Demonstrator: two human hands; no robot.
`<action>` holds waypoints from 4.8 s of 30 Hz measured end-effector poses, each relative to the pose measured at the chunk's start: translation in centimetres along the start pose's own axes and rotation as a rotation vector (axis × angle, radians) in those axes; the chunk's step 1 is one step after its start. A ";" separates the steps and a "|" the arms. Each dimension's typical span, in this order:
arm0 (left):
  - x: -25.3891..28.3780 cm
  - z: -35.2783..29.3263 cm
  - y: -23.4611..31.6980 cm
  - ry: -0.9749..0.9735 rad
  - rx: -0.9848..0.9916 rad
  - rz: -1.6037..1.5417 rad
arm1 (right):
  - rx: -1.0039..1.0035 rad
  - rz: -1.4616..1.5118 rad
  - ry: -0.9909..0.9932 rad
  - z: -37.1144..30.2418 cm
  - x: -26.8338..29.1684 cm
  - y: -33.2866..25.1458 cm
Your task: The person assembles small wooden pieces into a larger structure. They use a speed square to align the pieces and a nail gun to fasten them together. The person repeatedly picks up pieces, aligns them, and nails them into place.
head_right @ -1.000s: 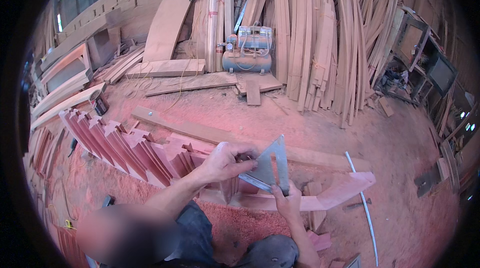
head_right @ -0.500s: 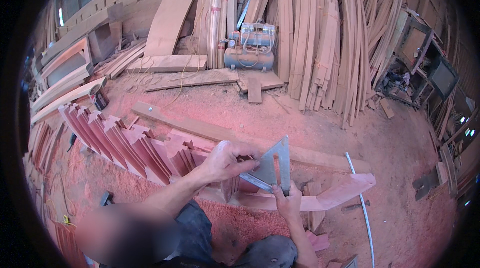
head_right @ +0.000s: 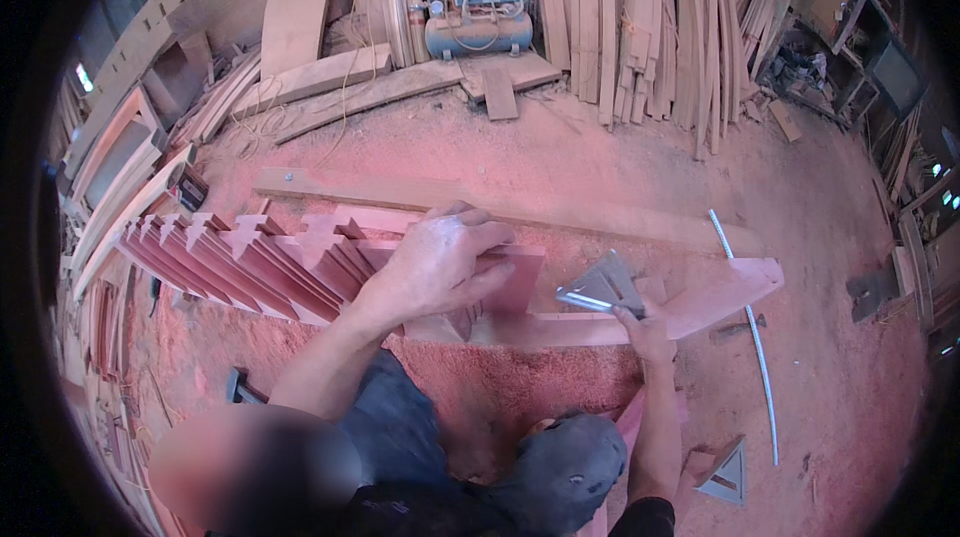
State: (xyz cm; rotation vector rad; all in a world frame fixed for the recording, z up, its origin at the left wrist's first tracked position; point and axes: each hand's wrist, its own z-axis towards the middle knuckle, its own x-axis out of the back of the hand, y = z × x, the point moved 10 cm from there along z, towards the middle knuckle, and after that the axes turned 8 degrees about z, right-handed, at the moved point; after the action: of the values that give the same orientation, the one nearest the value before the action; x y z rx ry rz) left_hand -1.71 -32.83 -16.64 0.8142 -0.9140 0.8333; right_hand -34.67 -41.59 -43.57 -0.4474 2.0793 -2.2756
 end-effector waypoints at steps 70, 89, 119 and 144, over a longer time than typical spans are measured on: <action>-0.7 0.3 1.7 -0.097 0.024 0.263 | 0.050 -0.498 -0.234 2.8 -7.5 0.0; 1.3 -0.8 -2.1 0.012 0.293 -0.897 | -0.327 -0.656 -0.112 14.9 -1.4 15.0; 8.7 -4.5 -5.9 0.251 0.327 -0.944 | 0.091 -0.676 -0.648 3.0 -18.7 -21.8; -0.4 -0.1 -3.3 -0.288 0.162 -0.098 | 0.651 -0.591 -0.578 3.2 -21.1 -26.7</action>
State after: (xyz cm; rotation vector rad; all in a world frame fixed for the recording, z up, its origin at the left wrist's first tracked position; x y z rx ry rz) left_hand 1.06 -34.32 -17.78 1.1325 -1.0586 0.7219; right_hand -9.15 -37.34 -21.21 -1.5671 0.9412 -2.4701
